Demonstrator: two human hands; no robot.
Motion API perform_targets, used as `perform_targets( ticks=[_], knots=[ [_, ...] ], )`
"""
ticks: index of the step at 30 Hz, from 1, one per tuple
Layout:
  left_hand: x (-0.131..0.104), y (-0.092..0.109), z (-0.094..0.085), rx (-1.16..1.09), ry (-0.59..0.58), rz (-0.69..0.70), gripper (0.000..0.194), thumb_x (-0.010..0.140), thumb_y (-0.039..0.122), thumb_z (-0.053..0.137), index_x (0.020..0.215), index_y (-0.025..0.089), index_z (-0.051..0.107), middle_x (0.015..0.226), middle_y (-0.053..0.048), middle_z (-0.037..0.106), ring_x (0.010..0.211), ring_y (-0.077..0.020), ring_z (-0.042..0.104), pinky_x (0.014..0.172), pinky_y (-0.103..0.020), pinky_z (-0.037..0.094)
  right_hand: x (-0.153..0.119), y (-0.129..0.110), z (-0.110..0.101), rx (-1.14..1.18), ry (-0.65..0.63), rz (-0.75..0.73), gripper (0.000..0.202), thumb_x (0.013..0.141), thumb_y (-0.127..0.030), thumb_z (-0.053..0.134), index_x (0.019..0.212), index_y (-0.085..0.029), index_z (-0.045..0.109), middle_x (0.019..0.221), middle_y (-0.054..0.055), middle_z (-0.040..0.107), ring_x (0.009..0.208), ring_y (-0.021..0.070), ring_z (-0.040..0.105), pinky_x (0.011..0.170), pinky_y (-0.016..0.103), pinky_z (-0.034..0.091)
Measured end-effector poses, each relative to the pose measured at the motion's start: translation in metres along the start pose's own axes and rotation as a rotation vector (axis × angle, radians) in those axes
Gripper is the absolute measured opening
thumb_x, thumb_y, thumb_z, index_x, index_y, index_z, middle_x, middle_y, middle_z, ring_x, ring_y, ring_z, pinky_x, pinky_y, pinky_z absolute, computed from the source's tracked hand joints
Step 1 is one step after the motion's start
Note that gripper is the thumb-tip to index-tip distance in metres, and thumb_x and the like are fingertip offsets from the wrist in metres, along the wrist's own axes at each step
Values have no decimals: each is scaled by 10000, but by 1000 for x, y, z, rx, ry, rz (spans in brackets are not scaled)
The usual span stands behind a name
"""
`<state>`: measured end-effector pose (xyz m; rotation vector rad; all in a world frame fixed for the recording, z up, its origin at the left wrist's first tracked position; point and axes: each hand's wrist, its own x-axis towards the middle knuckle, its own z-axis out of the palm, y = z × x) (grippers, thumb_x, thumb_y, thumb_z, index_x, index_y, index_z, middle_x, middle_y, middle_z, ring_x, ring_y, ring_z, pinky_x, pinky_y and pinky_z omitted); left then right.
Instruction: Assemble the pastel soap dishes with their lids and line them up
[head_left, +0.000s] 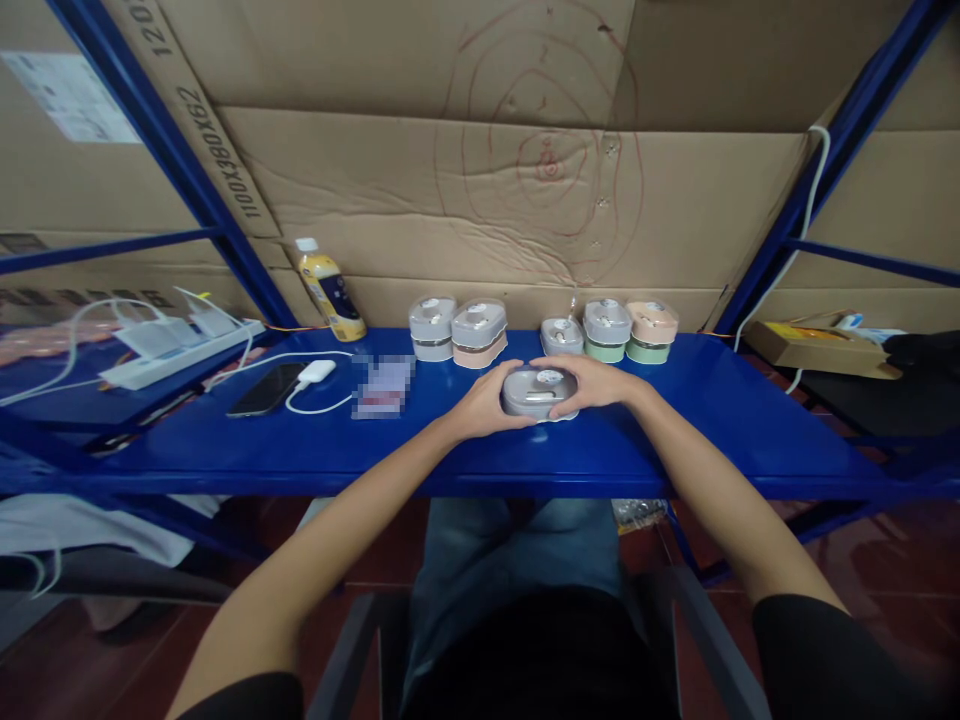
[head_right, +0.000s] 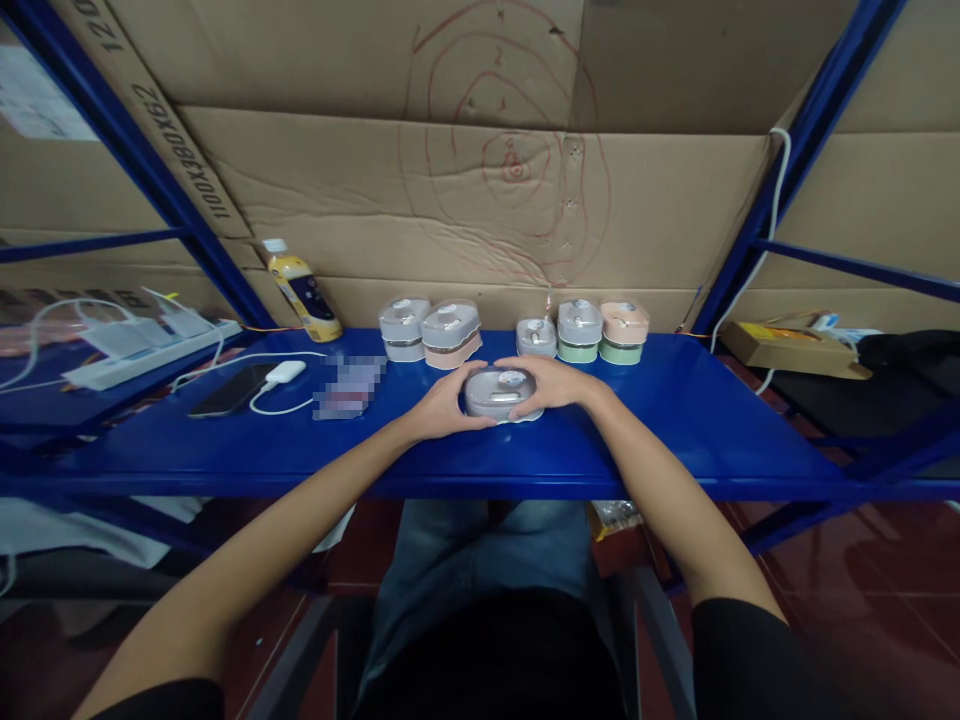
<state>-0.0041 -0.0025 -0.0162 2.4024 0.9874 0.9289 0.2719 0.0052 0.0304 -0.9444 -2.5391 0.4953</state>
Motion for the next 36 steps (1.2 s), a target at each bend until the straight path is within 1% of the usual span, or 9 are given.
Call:
perform_targets(
  ticks=[4,7,12,15,20,24,28,33,36],
  knots=[
    [-1,-8,-1,78,-8,7,1022,713,550,942,1555,212,473,1593,-198,552,1492,-430,529,1254,-599,426,-3,10,3,-41,-17,64,1163,653,-551,985,1654,-230,486,1651,160,548,1497,407,542,1259,587,425],
    [-1,-14,-1,125,97,0,936,787,427,891,1568,199,429,1565,-201,547,1452,-401,555,1212,-574,478,-7,14,-2,-106,2,81,1140,655,-542,980,1645,-250,495,1625,151,578,1465,409,574,1224,583,464],
    [0,-16,3,211,219,-43,349,917,236,683,1248,178,590,1247,-132,671,1088,-278,709,1012,-467,605,-11,0,-7,-287,2,204,1012,744,-585,927,1590,-183,543,1149,136,805,1042,377,761,909,502,603],
    [3,-11,0,303,255,-42,198,945,239,651,1133,186,616,1115,-104,675,1019,-269,705,970,-443,611,-6,-16,0,-496,84,252,833,795,-624,887,1439,-149,654,1146,181,774,1051,397,731,871,484,574],
    [27,-5,-33,619,336,-8,452,941,250,673,1379,179,588,1487,-211,544,1409,-414,527,1167,-589,471,12,-32,16,-814,174,125,656,912,-544,791,1403,-133,645,1438,254,614,1299,432,570,1052,521,458],
    [56,-12,-56,726,305,-181,670,970,487,688,1535,166,525,1584,-260,468,1476,-502,442,1201,-650,383,34,-27,24,-902,115,94,557,1010,-474,647,1450,-135,606,1407,225,642,1257,407,558,1071,512,398],
    [71,-22,-56,776,236,-285,744,949,565,683,1564,182,518,1607,-253,474,1525,-520,382,1238,-661,304,58,-16,28,-937,107,154,569,1019,-473,606,1449,-99,597,1365,241,667,1253,414,545,1075,519,364],
    [70,-41,-55,755,211,-155,883,887,531,752,1616,145,438,1700,-279,360,1587,-538,293,1273,-659,248,81,-3,29,-909,143,212,573,1013,-445,590,1449,-72,596,1382,270,660,1274,437,539,1089,546,353],
    [70,-55,-60,720,180,-83,899,822,440,839,1580,129,470,1654,-304,407,1557,-561,335,1249,-691,279,89,3,31,-859,163,233,582,1004,-433,592,1447,-56,599,1387,291,646,1300,456,525,1103,567,348]
  ],
)
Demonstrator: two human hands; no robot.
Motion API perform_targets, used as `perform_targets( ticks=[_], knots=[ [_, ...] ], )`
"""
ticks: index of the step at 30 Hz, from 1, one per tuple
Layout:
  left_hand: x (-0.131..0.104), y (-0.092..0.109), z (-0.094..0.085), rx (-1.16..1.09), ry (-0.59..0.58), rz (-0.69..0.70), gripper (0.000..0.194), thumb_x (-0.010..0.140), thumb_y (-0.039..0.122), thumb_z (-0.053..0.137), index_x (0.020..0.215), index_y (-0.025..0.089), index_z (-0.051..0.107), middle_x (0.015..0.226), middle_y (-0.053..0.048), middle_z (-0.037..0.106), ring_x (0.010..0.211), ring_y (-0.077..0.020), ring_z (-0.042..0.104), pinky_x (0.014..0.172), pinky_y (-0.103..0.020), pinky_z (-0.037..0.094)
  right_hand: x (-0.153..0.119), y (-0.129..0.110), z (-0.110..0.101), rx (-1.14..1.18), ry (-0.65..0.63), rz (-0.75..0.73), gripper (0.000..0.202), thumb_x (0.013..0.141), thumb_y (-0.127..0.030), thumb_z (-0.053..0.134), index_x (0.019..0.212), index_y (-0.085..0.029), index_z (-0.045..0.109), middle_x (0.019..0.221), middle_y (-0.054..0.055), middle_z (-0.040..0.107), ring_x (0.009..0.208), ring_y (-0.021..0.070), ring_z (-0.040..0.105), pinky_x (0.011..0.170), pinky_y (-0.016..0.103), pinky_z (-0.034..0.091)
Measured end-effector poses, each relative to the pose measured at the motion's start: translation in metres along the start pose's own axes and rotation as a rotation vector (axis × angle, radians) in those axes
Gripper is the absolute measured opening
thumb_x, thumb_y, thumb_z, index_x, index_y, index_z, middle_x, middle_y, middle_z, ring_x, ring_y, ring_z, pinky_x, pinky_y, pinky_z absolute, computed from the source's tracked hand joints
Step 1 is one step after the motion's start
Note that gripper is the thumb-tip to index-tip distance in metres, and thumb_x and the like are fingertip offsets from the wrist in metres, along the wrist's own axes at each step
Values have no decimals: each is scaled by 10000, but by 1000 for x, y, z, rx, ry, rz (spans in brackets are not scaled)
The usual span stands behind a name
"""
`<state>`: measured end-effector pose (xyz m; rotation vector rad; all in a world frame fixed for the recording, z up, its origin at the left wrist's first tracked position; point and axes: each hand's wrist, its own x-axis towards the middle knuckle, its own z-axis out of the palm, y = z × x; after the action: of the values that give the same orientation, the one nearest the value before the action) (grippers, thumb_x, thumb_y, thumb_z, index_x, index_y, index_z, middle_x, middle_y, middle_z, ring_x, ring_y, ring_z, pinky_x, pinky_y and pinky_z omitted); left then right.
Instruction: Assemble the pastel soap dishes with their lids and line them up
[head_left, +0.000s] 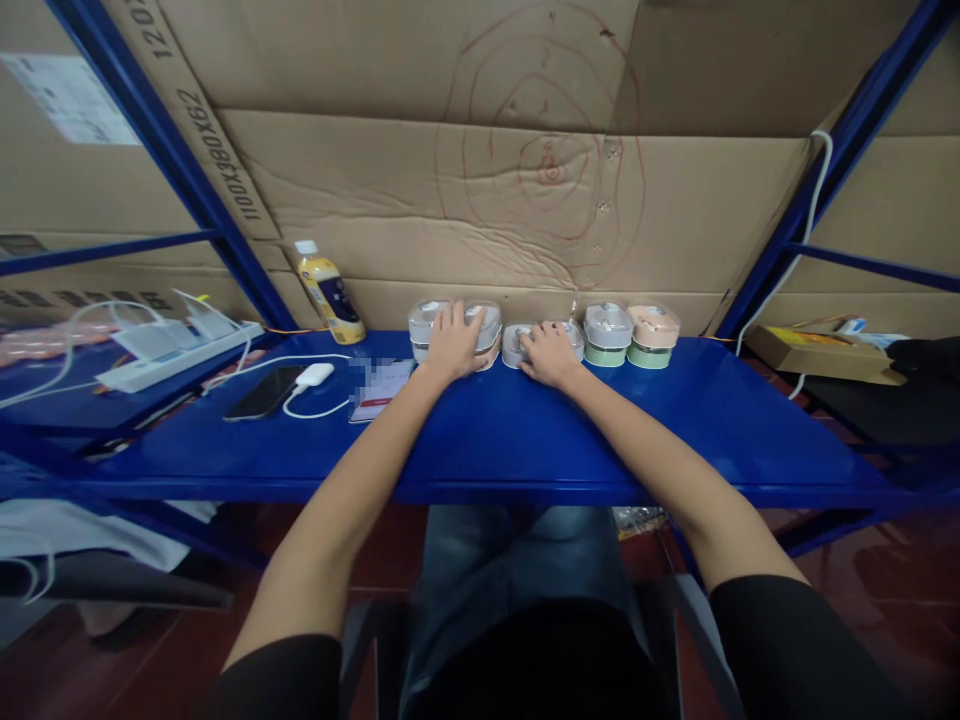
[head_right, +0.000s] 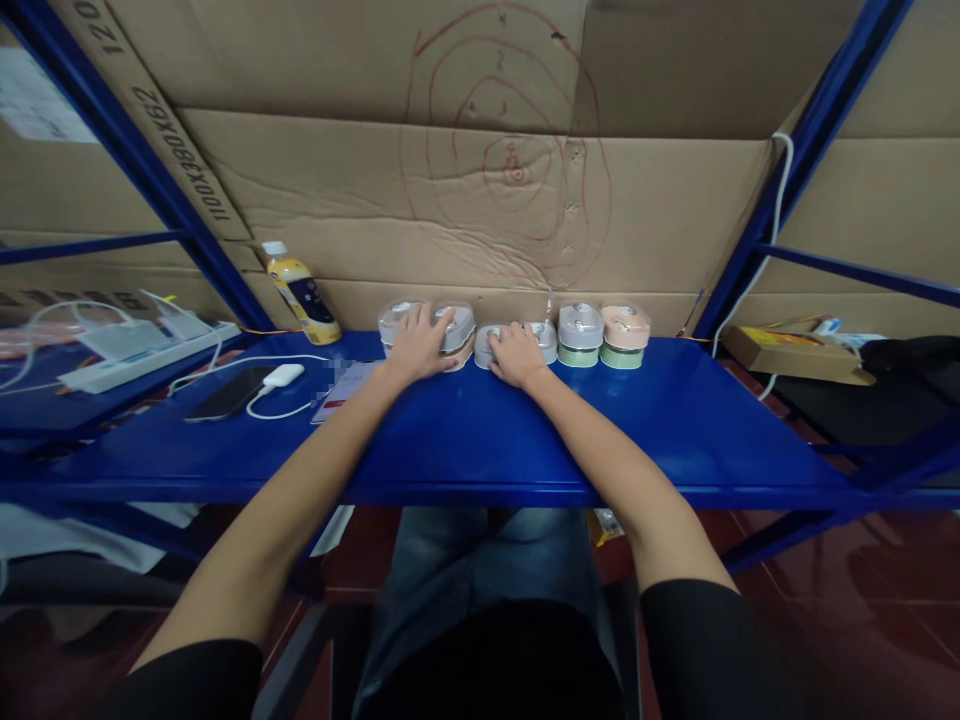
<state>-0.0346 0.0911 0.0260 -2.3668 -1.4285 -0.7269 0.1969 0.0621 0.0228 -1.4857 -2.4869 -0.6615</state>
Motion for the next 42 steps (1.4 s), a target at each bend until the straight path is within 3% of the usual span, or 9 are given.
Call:
perform_targets(
  ticks=[10,15,19,21,24,28,31,37,42],
  knots=[
    [1,9,2,-149,29,-44,655,894,337,820,1483,187,574,1615,-272,463,1529,-515,401,1244,-721,305,2,2,17,114,97,100,573,987,-425,610,1458,-99,583,1411,269,640,1331,445,498,1161,607,349],
    [-7,13,-14,-176,92,-4,691,945,274,760,1575,186,492,1703,-240,369,1594,-474,307,1293,-682,280,-11,15,-4,350,251,218,508,1040,-449,536,1400,-101,619,1402,244,632,1351,411,526,1184,559,383],
    [-25,29,-35,-326,90,192,719,984,394,756,1629,289,455,1755,-165,329,1640,-402,287,1336,-647,261,-37,36,-27,639,416,173,676,990,-571,631,1520,-164,529,1505,209,576,1407,384,541,1198,555,433],
    [-39,42,-42,-423,5,307,730,970,457,778,1624,347,474,1758,-126,352,1643,-382,310,1341,-643,277,-53,47,-34,720,381,43,934,862,-681,775,1607,-219,453,1632,193,482,1513,402,464,1250,588,393],
    [-60,61,-43,-547,-143,451,724,952,452,805,1610,377,513,1755,-93,388,1662,-379,290,1358,-642,258,-72,56,-36,821,174,-132,1146,726,-710,889,1662,-256,408,1722,173,404,1586,402,398,1283,595,369],
    [-75,69,-36,-672,-280,459,713,925,391,837,1579,404,556,1776,-59,352,1652,-361,331,1354,-609,315,-78,50,-32,866,-64,-202,1048,700,-667,923,1597,-291,532,1521,138,633,1387,384,614,1189,592,478],
    [-77,66,-28,-716,-262,388,781,833,417,912,1541,357,586,1743,-104,389,1621,-396,385,1326,-614,367,-77,35,-32,780,-72,-180,1028,666,-680,938,1550,-286,591,1338,125,699,1230,368,673,1100,564,533],
    [-76,60,-16,-800,-275,171,1151,650,555,997,1597,242,424,1538,-200,609,1449,-425,592,1214,-600,485,-78,6,-39,609,-78,-56,1037,646,-784,905,1454,-177,673,1193,162,662,1135,387,651,1003,541,548],
    [-77,58,-16,-755,-285,180,1168,677,521,976,1638,235,378,1525,-176,628,1403,-407,628,1184,-561,513,-76,32,-43,868,-115,-66,804,760,-753,837,1346,-215,718,1202,116,725,1091,318,684,959,467,572]
  ],
)
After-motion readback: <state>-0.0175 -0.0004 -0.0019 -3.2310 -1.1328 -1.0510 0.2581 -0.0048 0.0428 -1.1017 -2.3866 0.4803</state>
